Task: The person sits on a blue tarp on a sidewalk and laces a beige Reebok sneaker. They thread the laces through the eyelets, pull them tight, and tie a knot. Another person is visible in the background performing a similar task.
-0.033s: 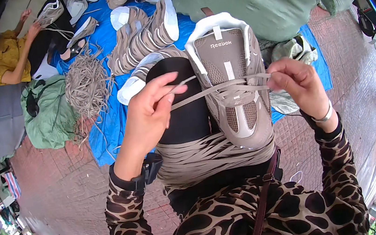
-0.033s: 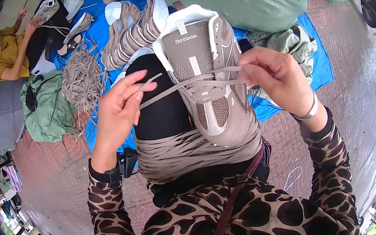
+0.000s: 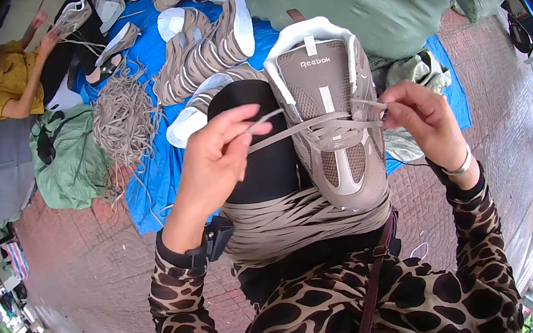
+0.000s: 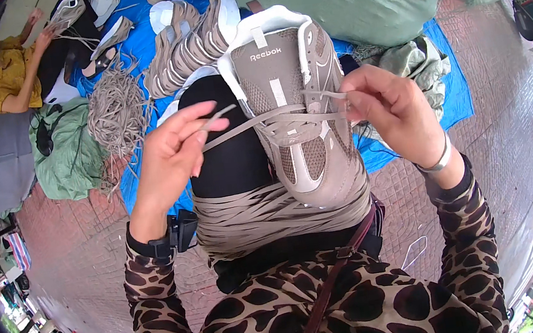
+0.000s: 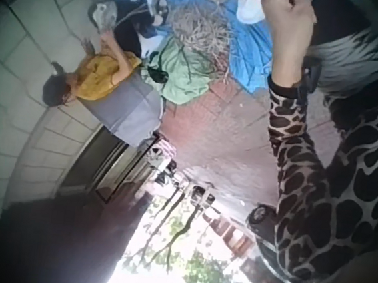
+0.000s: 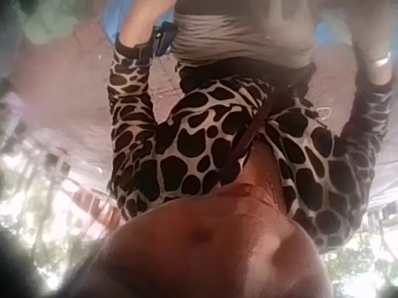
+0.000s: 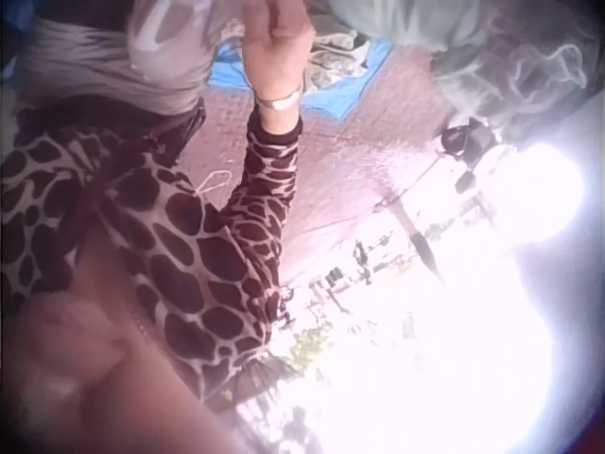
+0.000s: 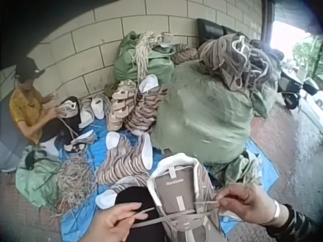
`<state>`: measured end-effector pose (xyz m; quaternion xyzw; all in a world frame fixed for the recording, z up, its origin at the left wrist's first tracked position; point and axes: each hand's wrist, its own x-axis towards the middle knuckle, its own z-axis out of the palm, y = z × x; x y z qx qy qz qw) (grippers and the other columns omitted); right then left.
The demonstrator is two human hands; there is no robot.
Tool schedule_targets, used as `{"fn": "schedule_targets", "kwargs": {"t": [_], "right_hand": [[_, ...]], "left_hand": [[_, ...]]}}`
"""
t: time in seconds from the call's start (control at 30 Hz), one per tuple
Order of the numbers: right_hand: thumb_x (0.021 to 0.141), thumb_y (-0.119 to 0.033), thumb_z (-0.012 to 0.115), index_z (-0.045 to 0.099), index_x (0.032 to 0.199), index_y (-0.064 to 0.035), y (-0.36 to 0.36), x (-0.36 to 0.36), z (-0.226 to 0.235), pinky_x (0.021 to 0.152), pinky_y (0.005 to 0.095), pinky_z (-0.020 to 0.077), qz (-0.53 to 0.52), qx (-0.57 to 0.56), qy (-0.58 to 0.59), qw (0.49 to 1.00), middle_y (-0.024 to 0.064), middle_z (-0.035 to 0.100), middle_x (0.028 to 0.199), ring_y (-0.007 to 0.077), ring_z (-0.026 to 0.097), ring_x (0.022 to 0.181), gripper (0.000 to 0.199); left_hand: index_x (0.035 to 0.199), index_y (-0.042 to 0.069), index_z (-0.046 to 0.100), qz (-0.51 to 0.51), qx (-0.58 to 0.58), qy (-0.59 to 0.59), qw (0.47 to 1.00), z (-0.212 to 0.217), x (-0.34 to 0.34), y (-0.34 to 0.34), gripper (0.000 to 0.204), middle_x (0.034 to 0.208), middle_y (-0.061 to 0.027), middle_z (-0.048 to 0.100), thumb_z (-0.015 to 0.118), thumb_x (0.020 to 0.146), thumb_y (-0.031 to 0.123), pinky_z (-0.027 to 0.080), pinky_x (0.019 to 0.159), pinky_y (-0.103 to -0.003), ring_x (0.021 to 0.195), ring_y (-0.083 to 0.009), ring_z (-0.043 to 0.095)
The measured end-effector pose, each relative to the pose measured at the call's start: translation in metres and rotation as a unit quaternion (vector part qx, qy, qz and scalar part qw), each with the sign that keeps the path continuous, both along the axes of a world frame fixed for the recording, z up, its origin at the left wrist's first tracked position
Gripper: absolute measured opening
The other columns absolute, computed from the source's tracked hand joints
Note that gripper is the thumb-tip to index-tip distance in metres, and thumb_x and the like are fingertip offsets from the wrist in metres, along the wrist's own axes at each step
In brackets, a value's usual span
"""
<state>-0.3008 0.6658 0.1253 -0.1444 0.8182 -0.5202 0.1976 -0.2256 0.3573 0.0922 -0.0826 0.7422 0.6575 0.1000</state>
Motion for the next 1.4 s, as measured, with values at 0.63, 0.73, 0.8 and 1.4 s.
{"fn": "schedule_targets", "kwargs": {"t": [0.63,0.73,0.8,1.4], "right_hand": [[0.081,-0.003,0.074,0.064,0.084,-0.0036,-0.022,0.004,-0.014,0.056,0.0279,0.0410,-0.013,0.086,0.309,0.947,0.0038,0.055,0.073,0.0149,0.052,0.060,0.010],[0.079,-0.002,0.074,0.063,0.084,-0.0054,-0.026,0.003,-0.022,0.057,0.0318,0.0404,-0.009,0.094,0.373,0.923,0.0051,0.054,0.072,0.0198,0.051,0.060,0.013],[0.077,-0.001,0.074,0.063,0.084,-0.0067,-0.029,0.003,-0.029,0.059,0.0346,0.0391,-0.005,0.101,0.433,0.896,0.0059,0.052,0.071,0.0236,0.051,0.060,0.015],[0.072,-0.007,0.077,0.064,0.088,-0.0093,-0.035,-0.005,-0.017,0.079,0.0377,0.0392,0.115,0.144,0.468,0.864,0.0046,0.057,0.086,0.0244,0.056,0.082,0.021]], "left_hand": [[0.085,0.000,0.060,-0.015,-0.235,0.151,0.960,-0.007,0.001,0.035,0.014,0.060,-0.0037,0.059,0.069,0.090,0.010,0.039,0.048,-0.027,0.049,-0.0105,0.049],[0.084,0.000,0.060,-0.042,-0.247,0.139,0.958,-0.009,0.002,0.035,0.015,0.060,-0.0039,0.059,0.070,0.089,0.010,0.039,0.049,-0.027,0.050,-0.0098,0.050],[0.083,0.000,0.060,-0.047,-0.245,0.115,0.961,-0.009,0.003,0.035,0.014,0.060,-0.0043,0.059,0.069,0.089,0.010,0.040,0.049,-0.027,0.050,-0.0096,0.050],[0.087,0.004,0.059,-0.052,-0.265,0.165,0.948,-0.005,-0.004,0.046,0.007,0.079,-0.0071,0.061,0.065,0.084,0.006,0.045,0.060,-0.035,0.067,-0.0245,0.059]]}}
